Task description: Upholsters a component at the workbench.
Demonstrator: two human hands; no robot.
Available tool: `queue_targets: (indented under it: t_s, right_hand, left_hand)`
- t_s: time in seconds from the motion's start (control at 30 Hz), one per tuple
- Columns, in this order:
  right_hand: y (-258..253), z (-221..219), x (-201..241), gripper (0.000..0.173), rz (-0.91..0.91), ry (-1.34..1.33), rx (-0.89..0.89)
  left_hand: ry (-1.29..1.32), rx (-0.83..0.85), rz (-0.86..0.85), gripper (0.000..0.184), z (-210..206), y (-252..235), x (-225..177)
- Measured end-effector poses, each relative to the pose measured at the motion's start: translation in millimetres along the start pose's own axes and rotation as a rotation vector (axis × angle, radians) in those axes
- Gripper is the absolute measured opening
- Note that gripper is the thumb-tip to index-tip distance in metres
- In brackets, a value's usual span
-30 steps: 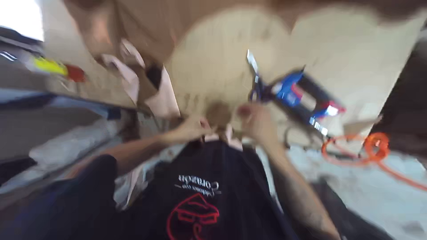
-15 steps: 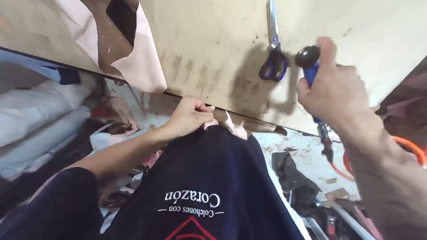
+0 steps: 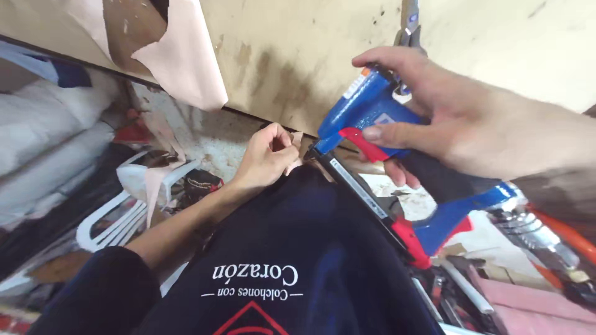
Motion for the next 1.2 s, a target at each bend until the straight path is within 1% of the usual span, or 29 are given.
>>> queue_targets:
  t_s: [0.13,0.27,0.4,0.5,0.67,0.73,0.8,0.9,0.97,1.0,1.03,1.07,1.1,1.13,1.2]
  right_hand:
    - [-5,-4,1,0.068,-0.017,0.027,-0.012]
    - [-12,-6,-1,0.068,-0.013,0.041,-0.006]
    - [-17,-7,-1,0.072,-0.021,0.027,0.012]
    - [-20,-5,0,0.069,-0.012,0.067,0.036]
    - [-19,-2,2,0.072,-0.001,0.007,0.079]
    - [-19,-1,4,0.073,0.003,-0.002,0.091]
    - [-20,-1,3,0.072,0.009,0.005,0.088]
    - [-17,5,-1,0.073,0.027,0.028,0.048]
    - [-6,16,-6,0.074,0.083,0.121,-0.077]
    - [1,24,-11,0.07,0.102,0.227,-0.187]
    - [9,33,-19,0.065,0.098,0.365,-0.335]
    - [16,41,-28,0.064,0.065,0.51,-0.484]
    - [22,43,-34,0.068,0.007,0.632,-0.61]
    - [27,40,-39,0.074,-0.046,0.712,-0.71]
    - [28,26,-52,0.084,-0.104,0.806,-0.837]
  left_hand:
    - [0.076,0.016,0.023,0.007,-3,4,-4]
    - [0.061,0.022,0.003,0.005,-3,3,-3]
    - [0.048,0.047,-0.01,0.004,-1,6,-3]
    - [0.035,0.046,-0.001,0.005,-2,7,-5]
    - [0.082,0.013,-0.082,0.006,-3,2,3]
    - [0.099,0.017,-0.073,0.007,-4,3,1]
    - [0.1,0.009,-0.1,0.009,-5,2,3]
    - [0.107,0.001,-0.082,0.015,-3,3,5]
    - [0.109,0.069,-0.185,0.026,5,0,10]
    - [0.046,0.147,-0.271,0.035,12,1,13]
    - [-0.067,0.236,-0.358,0.044,18,0,14]
    - [-0.212,0.3,-0.416,0.054,23,-1,16]
    - [-0.355,0.335,-0.428,0.058,23,-3,19]
    - [-0.449,0.353,-0.431,0.056,22,-8,23]
    - [-0.457,0.373,-0.483,0.043,14,-17,29]
Point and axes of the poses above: each hand's wrist, its own y-axis away from the middle knuckle, its own z-axis out of the back of the hand, x = y × z, the point moved 2 cm from there along -y, towards the middle knuckle, and after that the axes turned 12 degrees about -z, right-handed, at the moved point
